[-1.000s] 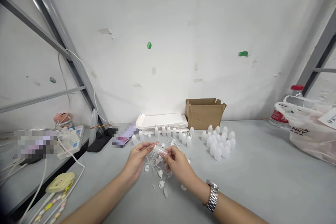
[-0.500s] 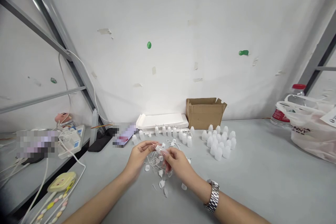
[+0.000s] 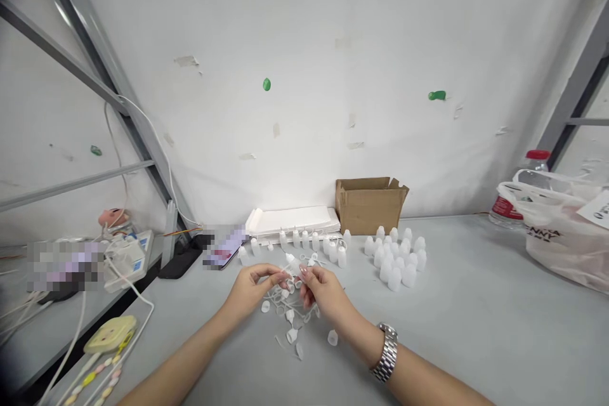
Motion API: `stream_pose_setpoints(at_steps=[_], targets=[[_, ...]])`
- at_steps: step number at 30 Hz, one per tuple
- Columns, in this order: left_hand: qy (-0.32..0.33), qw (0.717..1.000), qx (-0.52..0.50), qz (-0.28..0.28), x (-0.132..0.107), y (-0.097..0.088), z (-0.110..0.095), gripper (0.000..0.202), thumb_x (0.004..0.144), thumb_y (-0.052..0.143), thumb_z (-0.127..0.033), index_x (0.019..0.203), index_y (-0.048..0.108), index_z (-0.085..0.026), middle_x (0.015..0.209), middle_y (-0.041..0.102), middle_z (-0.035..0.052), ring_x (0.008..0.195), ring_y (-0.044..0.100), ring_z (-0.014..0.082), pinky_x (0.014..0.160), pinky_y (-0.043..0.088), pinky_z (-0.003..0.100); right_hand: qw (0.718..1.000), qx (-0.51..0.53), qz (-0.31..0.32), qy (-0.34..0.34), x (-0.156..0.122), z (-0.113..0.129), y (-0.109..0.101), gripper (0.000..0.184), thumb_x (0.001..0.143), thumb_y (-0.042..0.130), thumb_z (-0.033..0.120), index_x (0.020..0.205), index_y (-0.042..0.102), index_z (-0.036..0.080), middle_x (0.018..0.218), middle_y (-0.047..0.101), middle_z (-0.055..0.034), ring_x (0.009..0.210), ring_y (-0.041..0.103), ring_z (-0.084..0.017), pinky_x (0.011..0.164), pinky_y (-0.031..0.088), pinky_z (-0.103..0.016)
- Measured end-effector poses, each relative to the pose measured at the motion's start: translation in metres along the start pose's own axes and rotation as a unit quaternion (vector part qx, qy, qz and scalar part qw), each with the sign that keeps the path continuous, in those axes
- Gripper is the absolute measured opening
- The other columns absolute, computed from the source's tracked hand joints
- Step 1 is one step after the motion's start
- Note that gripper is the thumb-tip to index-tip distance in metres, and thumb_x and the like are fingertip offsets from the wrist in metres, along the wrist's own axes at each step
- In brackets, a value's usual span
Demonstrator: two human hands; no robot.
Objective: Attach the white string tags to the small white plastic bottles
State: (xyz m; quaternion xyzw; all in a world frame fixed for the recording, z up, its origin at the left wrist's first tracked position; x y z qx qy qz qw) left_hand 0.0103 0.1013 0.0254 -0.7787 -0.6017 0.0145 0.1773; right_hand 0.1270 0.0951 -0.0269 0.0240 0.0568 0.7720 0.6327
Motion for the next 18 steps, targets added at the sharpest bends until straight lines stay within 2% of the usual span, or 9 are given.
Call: stream_pose_setpoints(at_steps=[7, 10, 13, 15, 18], targets=[[0.031, 0.999, -0.001, -0.004, -0.004, -0.002, -0.009, 0.021, 0.072, 0.061, -0.036, 0.067, 0.070, -0.018, 0.063, 0.069, 0.0027, 0.069, 0.061, 0.0175, 0.070, 0.043, 0.025, 0.994, -0.085, -0.046, -0.054, -0.003, 0.010, -0.007, 0.050, 0.069, 0.048, 0.069, 0.062, 0.044, 0.020, 0.052, 0.050, 0.0029, 0.044, 0.045, -0.012, 0.047, 0.036, -0.026], [0.015, 0.999, -0.024, 0.014, -0.002, 0.001, -0.005, 0.025, 0.072, 0.061, -0.039, 0.067, 0.070, -0.017, 0.059, 0.068, 0.0031, 0.064, 0.061, 0.0177, 0.067, 0.044, 0.026, 0.993, -0.088, -0.051, -0.060, -0.003, 0.012, -0.008, 0.049, 0.069, 0.049, 0.068, 0.062, 0.044, 0.020, 0.053, 0.050, 0.0027, 0.045, 0.046, -0.012, 0.047, 0.037, -0.026], [-0.022, 0.997, -0.063, 0.033, 0.001, 0.003, 0.004, 0.041, 0.077, 0.050, -0.048, 0.061, 0.068, -0.015, 0.051, 0.065, 0.0040, 0.057, 0.061, 0.0178, 0.069, 0.044, 0.028, 0.998, -0.053, -0.019, -0.038, -0.001, 0.007, -0.003, 0.050, 0.067, 0.051, 0.069, 0.063, 0.044, 0.019, 0.052, 0.051, 0.0030, 0.043, 0.046, -0.011, 0.047, 0.037, -0.025], [-0.045, 0.994, -0.092, 0.029, 0.003, 0.002, 0.011, 0.052, 0.081, 0.041, -0.052, 0.058, 0.067, -0.014, 0.050, 0.065, 0.0059, 0.060, 0.063, 0.0196, 0.073, 0.044, 0.031, 0.999, -0.021, 0.014, -0.022, -0.001, 0.004, 0.004, 0.050, 0.067, 0.052, 0.068, 0.065, 0.046, 0.018, 0.051, 0.052, 0.0032, 0.041, 0.046, -0.011, 0.047, 0.038, -0.025], [-0.074, 0.987, -0.141, 0.004, 0.006, -0.003, 0.023, 0.053, 0.080, 0.039, -0.055, 0.077, 0.068, -0.011, 0.060, 0.069, 0.0079, 0.064, 0.065, 0.0218, 0.075, 0.045, 0.034, 0.999, 0.024, 0.041, -0.008, -0.003, 0.001, 0.012, 0.051, 0.067, 0.052, 0.068, 0.066, 0.049, 0.017, 0.050, 0.052, 0.0034, 0.040, 0.046, -0.010, 0.045, 0.038, -0.025]])
Point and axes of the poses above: each hand's wrist, its own x-axis towards the middle knuckle, its own y-axis out of the palm, z = x × y, the point moved 10 cm from there along x, towards the middle knuckle
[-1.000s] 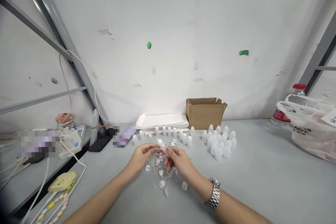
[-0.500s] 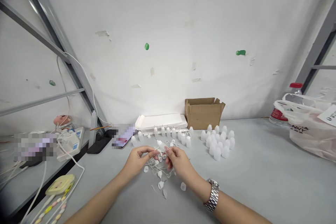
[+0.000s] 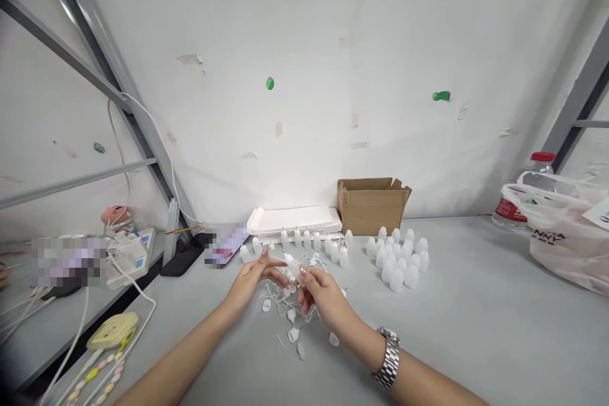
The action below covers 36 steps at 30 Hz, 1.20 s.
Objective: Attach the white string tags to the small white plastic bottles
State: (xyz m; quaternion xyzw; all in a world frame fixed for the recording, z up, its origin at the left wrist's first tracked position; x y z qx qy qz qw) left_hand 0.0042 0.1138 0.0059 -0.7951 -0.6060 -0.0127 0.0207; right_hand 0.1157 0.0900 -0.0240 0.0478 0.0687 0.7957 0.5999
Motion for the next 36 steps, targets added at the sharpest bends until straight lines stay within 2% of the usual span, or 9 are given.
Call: stream_pose_setpoints(at_steps=[3, 7, 11, 16, 23, 26, 29, 32, 36], targets=[[-0.002, 0.999, -0.035, -0.016, 0.003, -0.005, 0.005, 0.042, 0.074, 0.056, -0.047, 0.095, 0.065, -0.012, 0.078, 0.071, 0.0088, 0.077, 0.066, 0.0229, 0.081, 0.044, 0.035, 0.999, 0.033, 0.005, 0.014, -0.002, -0.002, 0.004, 0.052, 0.066, 0.054, 0.068, 0.068, 0.052, 0.016, 0.048, 0.051, 0.0038, 0.039, 0.045, -0.009, 0.044, 0.038, -0.024], [0.001, 0.997, -0.070, 0.025, 0.000, 0.004, 0.005, 0.037, 0.071, 0.064, -0.035, 0.101, 0.065, -0.014, 0.099, 0.068, 0.0103, 0.098, 0.060, 0.0237, 0.090, 0.040, 0.034, 1.000, 0.008, 0.011, 0.009, -0.002, -0.003, 0.005, 0.054, 0.065, 0.052, 0.070, 0.068, 0.052, 0.016, 0.046, 0.050, 0.0037, 0.038, 0.046, -0.010, 0.043, 0.037, -0.024], [0.011, 0.996, -0.078, 0.030, -0.003, 0.007, 0.000, 0.031, 0.072, 0.063, -0.035, 0.094, 0.068, -0.014, 0.095, 0.069, 0.0098, 0.096, 0.059, 0.0236, 0.091, 0.039, 0.034, 0.999, -0.035, 0.009, -0.001, 0.000, -0.006, 0.002, 0.056, 0.064, 0.050, 0.073, 0.067, 0.049, 0.017, 0.047, 0.051, 0.0038, 0.038, 0.046, -0.010, 0.043, 0.037, -0.024], [0.005, 0.999, -0.039, -0.010, -0.003, 0.001, 0.001, 0.024, 0.067, 0.067, -0.034, 0.081, 0.070, -0.014, 0.092, 0.070, 0.0102, 0.089, 0.061, 0.0250, 0.083, 0.043, 0.034, 0.996, -0.087, 0.006, -0.005, -0.002, -0.005, 0.004, 0.051, 0.070, 0.049, 0.068, 0.065, 0.049, 0.017, 0.049, 0.052, 0.0036, 0.041, 0.047, -0.009, 0.046, 0.038, -0.024], [0.045, 0.996, -0.071, 0.021, -0.006, 0.011, -0.004, 0.020, 0.071, 0.063, -0.033, 0.077, 0.071, -0.015, 0.096, 0.069, 0.0098, 0.104, 0.055, 0.0262, 0.091, 0.038, 0.035, 0.988, 0.059, 0.108, 0.098, -0.013, -0.012, 0.029, 0.055, 0.066, 0.050, 0.070, 0.062, 0.049, 0.015, 0.044, 0.050, 0.0025, 0.038, 0.045, -0.009, 0.043, 0.036, -0.023], [0.032, 0.998, -0.053, -0.002, -0.006, 0.007, -0.001, 0.022, 0.072, 0.061, -0.033, 0.081, 0.071, -0.015, 0.095, 0.070, 0.0088, 0.099, 0.058, 0.0257, 0.089, 0.040, 0.035, 0.997, -0.016, 0.067, 0.042, -0.011, -0.001, 0.020, 0.053, 0.071, 0.048, 0.066, 0.074, 0.053, 0.014, 0.055, 0.056, 0.0003, 0.044, 0.051, -0.011, 0.048, 0.039, -0.025], [0.022, 0.999, -0.040, -0.027, -0.007, 0.003, 0.002, 0.025, 0.071, 0.062, -0.035, 0.082, 0.071, -0.014, 0.093, 0.070, 0.0084, 0.095, 0.059, 0.0257, 0.085, 0.042, 0.034, 0.994, -0.105, 0.013, -0.032, -0.011, 0.010, 0.010, 0.042, 0.071, 0.060, 0.054, 0.091, 0.051, 0.018, 0.063, 0.055, 0.0025, 0.051, 0.052, -0.012, 0.051, 0.039, -0.025], [0.010, 0.999, -0.040, -0.034, -0.008, 0.002, 0.005, 0.027, 0.070, 0.063, -0.037, 0.082, 0.071, -0.014, 0.091, 0.071, 0.0084, 0.094, 0.059, 0.0262, 0.083, 0.043, 0.034, 0.983, -0.174, -0.021, -0.060, -0.013, 0.013, 0.006, 0.031, 0.071, 0.065, 0.043, 0.084, 0.051, 0.019, 0.059, 0.051, 0.0041, 0.053, 0.049, -0.013, 0.051, 0.037, -0.025], [0.024, 0.998, -0.049, -0.019, -0.009, 0.006, 0.001, 0.023, 0.070, 0.064, -0.035, 0.078, 0.072, -0.016, 0.093, 0.070, 0.0077, 0.097, 0.058, 0.0253, 0.087, 0.041, 0.033, 0.984, -0.167, -0.027, -0.057, -0.013, 0.015, 0.005, 0.033, 0.074, 0.059, 0.049, 0.076, 0.046, 0.019, 0.057, 0.049, 0.0040, 0.050, 0.047, -0.012, 0.050, 0.037, -0.025]])
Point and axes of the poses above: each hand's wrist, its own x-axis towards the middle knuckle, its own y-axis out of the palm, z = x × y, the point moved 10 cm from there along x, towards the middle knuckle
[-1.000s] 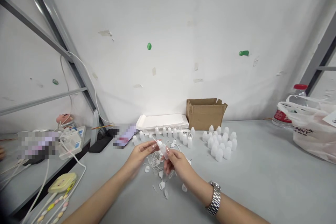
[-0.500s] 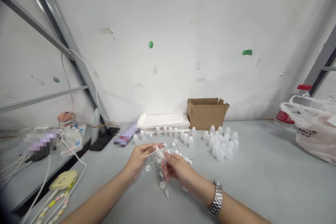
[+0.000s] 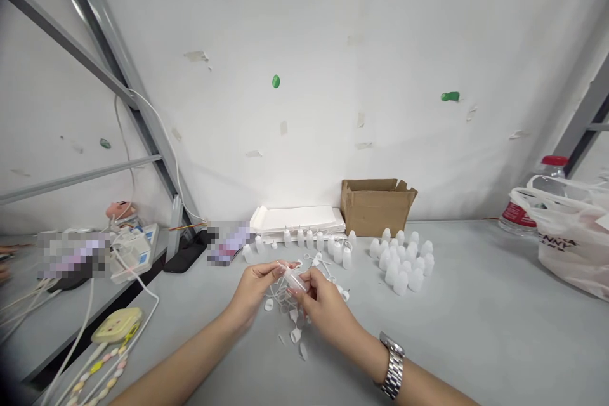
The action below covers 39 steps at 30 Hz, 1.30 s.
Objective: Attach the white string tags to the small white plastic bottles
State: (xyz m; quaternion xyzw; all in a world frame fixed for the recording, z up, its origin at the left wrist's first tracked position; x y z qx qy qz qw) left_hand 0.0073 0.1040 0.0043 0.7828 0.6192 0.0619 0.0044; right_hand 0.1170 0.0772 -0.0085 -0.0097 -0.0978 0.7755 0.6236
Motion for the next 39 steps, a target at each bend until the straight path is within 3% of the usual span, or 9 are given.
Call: stream_pose_setpoints(at_steps=[4, 9, 12, 17, 19, 23, 26, 31, 39], targets=[[0.011, 1.000, -0.001, 0.020, 0.000, 0.005, -0.005, 0.019, 0.069, 0.065, -0.033, 0.068, 0.071, -0.016, 0.093, 0.070, 0.0072, 0.099, 0.058, 0.0259, 0.090, 0.039, 0.034, 0.990, 0.106, 0.079, 0.048, 0.003, -0.006, 0.012, 0.043, 0.068, 0.059, 0.058, 0.070, 0.044, 0.018, 0.050, 0.048, 0.0055, 0.041, 0.045, -0.009, 0.044, 0.034, -0.023], [0.018, 0.999, 0.000, 0.029, 0.000, 0.008, -0.007, 0.020, 0.071, 0.064, -0.033, 0.076, 0.072, -0.016, 0.095, 0.070, 0.0075, 0.101, 0.057, 0.0253, 0.092, 0.038, 0.034, 0.938, 0.263, 0.182, 0.135, -0.003, -0.013, 0.032, 0.043, 0.067, 0.063, 0.055, 0.075, 0.054, 0.013, 0.047, 0.047, 0.0060, 0.034, 0.039, -0.005, 0.040, 0.027, -0.021], [0.008, 1.000, 0.000, 0.010, 0.001, 0.002, -0.001, 0.024, 0.070, 0.064, -0.035, 0.080, 0.072, -0.015, 0.097, 0.069, 0.0084, 0.100, 0.058, 0.0260, 0.089, 0.040, 0.034, 0.954, 0.230, 0.141, 0.129, 0.000, -0.016, 0.026, 0.048, 0.066, 0.060, 0.060, 0.076, 0.053, 0.014, 0.051, 0.052, 0.0038, 0.037, 0.045, -0.007, 0.043, 0.031, -0.022], [-0.015, 1.000, 0.002, -0.011, 0.002, -0.004, 0.007, 0.028, 0.069, 0.065, -0.037, 0.084, 0.071, -0.014, 0.095, 0.070, 0.0094, 0.094, 0.060, 0.0260, 0.084, 0.043, 0.034, 0.995, 0.089, 0.011, 0.043, 0.008, -0.013, 0.002, 0.048, 0.065, 0.061, 0.062, 0.078, 0.048, 0.017, 0.056, 0.054, 0.0044, 0.042, 0.049, -0.010, 0.045, 0.036, -0.022], [-0.006, 1.000, 0.000, -0.001, 0.002, -0.002, 0.005, 0.028, 0.069, 0.065, -0.038, 0.083, 0.071, -0.014, 0.095, 0.070, 0.0094, 0.095, 0.060, 0.0261, 0.085, 0.043, 0.035, 0.994, 0.091, 0.024, 0.048, 0.008, -0.015, 0.005, 0.047, 0.066, 0.059, 0.062, 0.073, 0.047, 0.017, 0.053, 0.052, 0.0051, 0.038, 0.047, -0.009, 0.042, 0.033, -0.022], [-0.010, 1.000, -0.025, 0.005, 0.001, 0.002, 0.006, 0.027, 0.067, 0.067, -0.037, 0.080, 0.072, -0.014, 0.095, 0.070, 0.0104, 0.098, 0.059, 0.0263, 0.090, 0.041, 0.036, 0.968, 0.190, 0.127, 0.103, 0.001, -0.016, 0.026, 0.047, 0.069, 0.057, 0.062, 0.070, 0.050, 0.015, 0.050, 0.052, 0.0045, 0.030, 0.039, -0.005, 0.038, 0.023, -0.020], [-0.066, 0.992, -0.112, 0.009, 0.001, 0.005, 0.016, 0.029, 0.067, 0.068, -0.035, 0.087, 0.070, -0.014, 0.100, 0.068, 0.0110, 0.100, 0.058, 0.0230, 0.090, 0.041, 0.031, 0.948, 0.252, 0.154, 0.117, -0.004, -0.012, 0.033, 0.046, 0.069, 0.058, 0.060, 0.073, 0.055, 0.014, 0.045, 0.050, 0.0042, 0.031, 0.037, -0.005, 0.038, 0.024, -0.020], [-0.193, 0.953, -0.222, 0.078, -0.005, 0.022, 0.031, 0.046, 0.079, 0.050, -0.049, 0.106, 0.060, -0.014, 0.113, 0.061, 0.0139, 0.087, 0.063, 0.0206, 0.067, 0.051, 0.028, 0.934, 0.297, 0.175, 0.095, -0.008, -0.002, 0.036, 0.040, 0.073, 0.058, 0.055, 0.072, 0.057, 0.015, 0.046, 0.051, 0.0022, 0.035, 0.040, -0.007, 0.039, 0.028, -0.020], [-0.168, 0.957, -0.238, -0.018, 0.005, -0.007, 0.027, 0.020, 0.083, 0.052, -0.023, 0.093, 0.061, -0.010, 0.099, 0.068, 0.0137, 0.093, 0.063, 0.0181, 0.081, 0.050, 0.026, 0.951, 0.257, 0.142, 0.099, -0.004, -0.005, 0.026, 0.042, 0.073, 0.056, 0.055, 0.072, 0.059, 0.013, 0.043, 0.044, 0.0041, 0.037, 0.034, -0.007, 0.037, 0.027, -0.019]])
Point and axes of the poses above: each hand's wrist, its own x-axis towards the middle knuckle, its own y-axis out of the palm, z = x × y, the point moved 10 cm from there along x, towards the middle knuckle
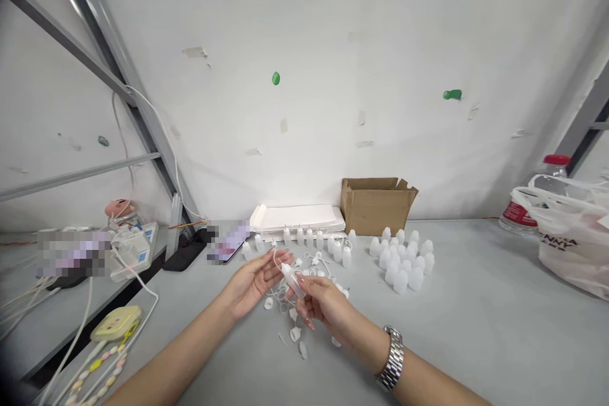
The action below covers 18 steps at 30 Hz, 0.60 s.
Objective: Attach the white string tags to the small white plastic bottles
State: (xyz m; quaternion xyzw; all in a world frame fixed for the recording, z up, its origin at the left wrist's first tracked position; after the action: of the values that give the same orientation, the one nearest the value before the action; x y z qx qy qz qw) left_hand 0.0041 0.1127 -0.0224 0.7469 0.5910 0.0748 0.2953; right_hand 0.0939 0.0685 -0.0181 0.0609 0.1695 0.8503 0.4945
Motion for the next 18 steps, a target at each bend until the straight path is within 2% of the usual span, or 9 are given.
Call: stream_pose_setpoints(at_steps=[5, 9, 15, 18], targets=[[0.019, 1.000, -0.013, -0.004, -0.001, 0.001, -0.007, 0.022, 0.082, 0.053, -0.029, 0.091, 0.062, -0.011, 0.104, 0.066, 0.0133, 0.090, 0.064, 0.0191, 0.081, 0.052, 0.031, 0.999, -0.010, -0.028, -0.017, 0.002, 0.005, -0.007, 0.043, 0.075, 0.055, 0.055, 0.072, 0.060, 0.013, 0.041, 0.042, 0.0053, 0.035, 0.031, -0.005, 0.036, 0.024, -0.018], [0.038, 0.999, 0.002, -0.005, -0.002, 0.000, -0.009, 0.019, 0.079, 0.059, -0.025, 0.090, 0.063, -0.011, 0.099, 0.068, 0.0122, 0.088, 0.065, 0.0179, 0.079, 0.052, 0.027, 0.999, -0.028, -0.044, -0.009, 0.002, 0.004, -0.009, 0.044, 0.074, 0.056, 0.056, 0.072, 0.060, 0.012, 0.041, 0.041, 0.0056, 0.035, 0.031, -0.005, 0.035, 0.025, -0.018], [0.044, 0.999, -0.006, -0.020, 0.000, -0.005, -0.011, 0.014, 0.079, 0.058, -0.023, 0.082, 0.065, -0.011, 0.088, 0.071, 0.0102, 0.083, 0.066, 0.0173, 0.074, 0.052, 0.024, 0.996, -0.061, -0.059, -0.006, -0.001, 0.006, -0.007, 0.043, 0.073, 0.056, 0.055, 0.070, 0.060, 0.013, 0.041, 0.041, 0.0060, 0.037, 0.032, -0.006, 0.036, 0.029, -0.018], [0.034, 0.999, 0.000, 0.008, -0.001, 0.001, -0.009, 0.018, 0.081, 0.055, -0.024, 0.079, 0.065, -0.010, 0.085, 0.071, 0.0108, 0.083, 0.066, 0.0175, 0.075, 0.051, 0.024, 0.995, -0.078, -0.060, -0.008, -0.002, 0.007, -0.006, 0.044, 0.073, 0.054, 0.057, 0.071, 0.060, 0.013, 0.040, 0.041, 0.0058, 0.037, 0.033, -0.007, 0.037, 0.029, -0.019]])
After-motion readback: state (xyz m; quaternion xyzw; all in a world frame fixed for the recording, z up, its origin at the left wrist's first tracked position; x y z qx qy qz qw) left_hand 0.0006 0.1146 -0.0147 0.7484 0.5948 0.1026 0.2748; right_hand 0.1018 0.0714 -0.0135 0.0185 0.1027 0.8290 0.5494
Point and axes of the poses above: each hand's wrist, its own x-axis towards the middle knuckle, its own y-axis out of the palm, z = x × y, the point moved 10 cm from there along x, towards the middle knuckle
